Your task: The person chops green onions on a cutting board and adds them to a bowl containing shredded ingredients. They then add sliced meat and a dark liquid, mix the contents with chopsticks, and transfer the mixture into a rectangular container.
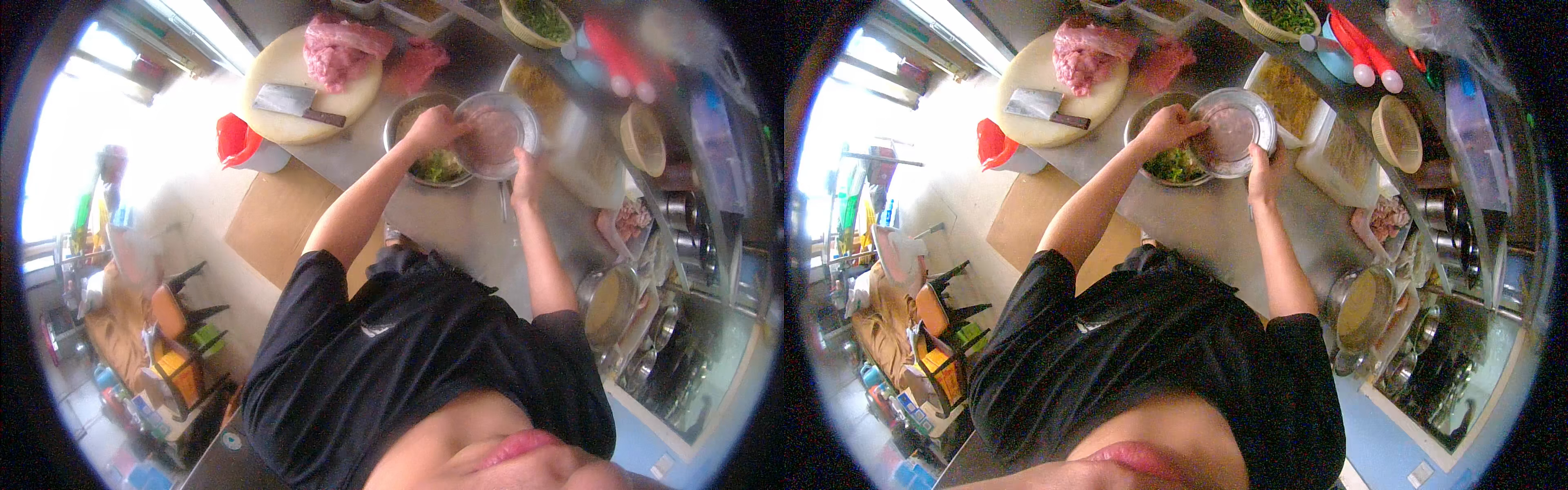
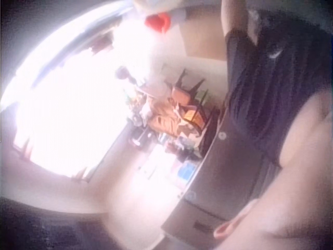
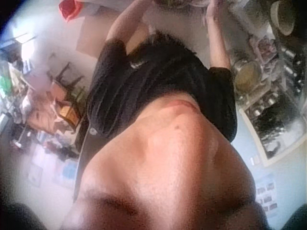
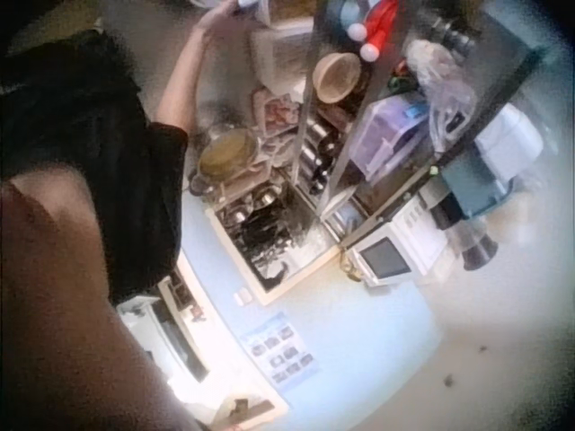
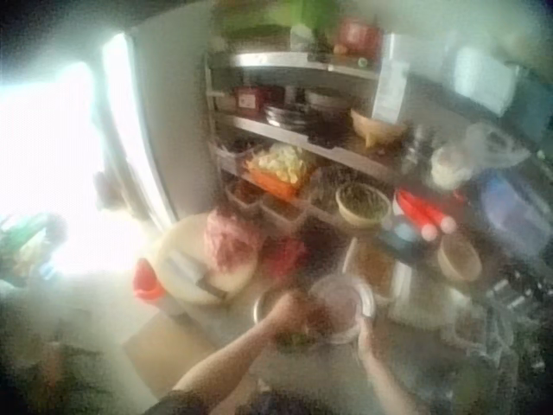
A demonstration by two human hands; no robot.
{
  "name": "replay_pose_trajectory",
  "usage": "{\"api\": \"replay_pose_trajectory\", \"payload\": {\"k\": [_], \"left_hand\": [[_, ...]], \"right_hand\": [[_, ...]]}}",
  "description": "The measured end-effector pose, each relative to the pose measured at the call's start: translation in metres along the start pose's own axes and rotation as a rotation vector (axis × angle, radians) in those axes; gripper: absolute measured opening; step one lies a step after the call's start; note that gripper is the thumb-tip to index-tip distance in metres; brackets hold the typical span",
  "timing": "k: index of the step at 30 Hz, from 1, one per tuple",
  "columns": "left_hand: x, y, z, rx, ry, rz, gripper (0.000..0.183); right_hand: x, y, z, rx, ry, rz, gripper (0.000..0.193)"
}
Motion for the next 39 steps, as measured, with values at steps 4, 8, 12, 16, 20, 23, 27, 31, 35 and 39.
{"api": "replay_pose_trajectory", "payload": {"k": [4,8,12,16,20,23,27,31,35,39], "left_hand": [[0.015,-0.014,-0.003,-0.025,0.050,-0.044,0.045],[0.025,-0.019,-0.001,-0.042,0.180,-0.059,0.041],[0.024,-0.021,0.005,-0.029,0.133,-0.017,0.038],[0.017,-0.023,0.016,-0.023,0.066,-0.034,0.038],[0.013,-0.022,0.024,-0.046,0.148,-0.085,0.037],[0.010,-0.021,0.027,-0.029,0.012,-0.110,0.035],[0.008,-0.017,0.029,-0.030,0.199,-0.062,0.032],[0.004,-0.016,0.030,-0.012,0.202,-0.051,0.032],[0.004,-0.018,0.031,-0.017,0.248,-0.035,0.032],[-0.001,-0.021,0.035,-0.056,0.074,-0.063,0.031]], "right_hand": [[-0.017,-0.012,0.003,-0.066,-0.126,-0.134,0.060],[-0.010,-0.018,-0.002,-0.052,-0.101,-0.074,0.054],[-0.003,-0.021,-0.013,-0.015,0.028,-0.072,0.057],[-0.008,-0.024,-0.013,-0.055,-0.081,-0.076,0.063],[-0.021,-0.033,-0.009,-0.049,-0.125,-0.146,0.071],[-0.021,-0.040,-0.007,-0.031,-0.066,-0.091,0.076],[-0.015,-0.038,-0.008,-0.071,-0.035,-0.068,0.074],[-0.007,-0.033,-0.012,-0.070,-0.076,-0.054,0.071],[-0.006,-0.034,-0.010,-0.070,-0.117,-0.060,0.067],[-0.014,-0.035,-0.006,-0.090,-0.183,-0.123,0.068]]}}
Point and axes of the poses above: each hand's wrist, its own y-axis away from the middle knuckle, its own z-axis out of the back of the hand, x = y × z, the point moved 6 cm from there along -y, towards the middle knuckle, and after that the axes turned 14 degrees about -y, right-handed, at the moved point
